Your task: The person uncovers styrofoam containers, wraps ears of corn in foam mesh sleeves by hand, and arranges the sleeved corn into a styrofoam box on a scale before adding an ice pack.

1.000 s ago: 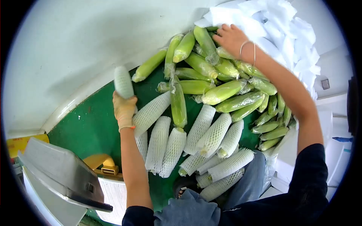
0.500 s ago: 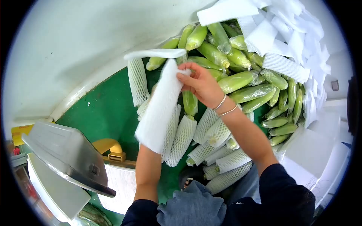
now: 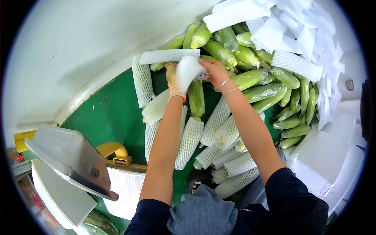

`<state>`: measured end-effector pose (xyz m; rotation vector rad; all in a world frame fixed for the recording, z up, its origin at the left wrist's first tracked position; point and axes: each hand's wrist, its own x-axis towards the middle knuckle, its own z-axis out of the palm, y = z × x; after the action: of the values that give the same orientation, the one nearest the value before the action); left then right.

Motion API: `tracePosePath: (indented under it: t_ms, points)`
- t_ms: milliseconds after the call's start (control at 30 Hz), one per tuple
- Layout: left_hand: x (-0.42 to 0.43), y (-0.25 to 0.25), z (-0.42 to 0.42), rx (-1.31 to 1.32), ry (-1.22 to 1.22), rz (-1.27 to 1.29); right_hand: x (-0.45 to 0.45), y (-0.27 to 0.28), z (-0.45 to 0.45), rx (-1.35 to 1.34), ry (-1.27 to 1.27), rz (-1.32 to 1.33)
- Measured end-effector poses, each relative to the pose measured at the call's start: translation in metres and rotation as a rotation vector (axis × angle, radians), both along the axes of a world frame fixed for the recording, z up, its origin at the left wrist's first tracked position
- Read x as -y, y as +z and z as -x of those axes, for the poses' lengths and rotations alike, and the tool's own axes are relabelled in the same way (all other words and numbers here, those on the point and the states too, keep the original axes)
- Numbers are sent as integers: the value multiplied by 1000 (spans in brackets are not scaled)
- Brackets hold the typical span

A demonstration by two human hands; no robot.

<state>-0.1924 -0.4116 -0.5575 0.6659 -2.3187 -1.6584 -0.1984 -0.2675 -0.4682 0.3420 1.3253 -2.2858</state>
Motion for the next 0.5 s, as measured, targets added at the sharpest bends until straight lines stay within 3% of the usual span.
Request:
tracePosePath:
  t_ms: [33,67,133,200,267,300,333,400,467,500]
  points:
    - [4,-29,9,9,-27,39,4,-5,-1,2,82,-230]
    - [-7,38,-13,267,74,-45,8,-9,-2,5,164,-462]
    - [2,82,-35,283,-11,-487,11,19,-24,15,183,-543]
    - [3,105,-72,19,45,-798,4,41,-57,-110,88,-163]
    - [-2,126,-110,-136,-44,-703,-8,49,-89,-190,28,168]
    - [-10,140,-124,-85,19,-680,-14,37,-101,-178,28,170]
    - [-21,148,-135,-37,81,-655,-18,27,-111,-470,50,-211]
    - [-37,144,-155,-181,157,-695,-28,9,-128,-1031,110,-994]
    - [-47,115,-158,-264,217,-586,-41,-46,-131,-1302,138,-1393]
    - [-47,88,-153,-265,216,-587,-47,-104,-121,-933,151,-1126]
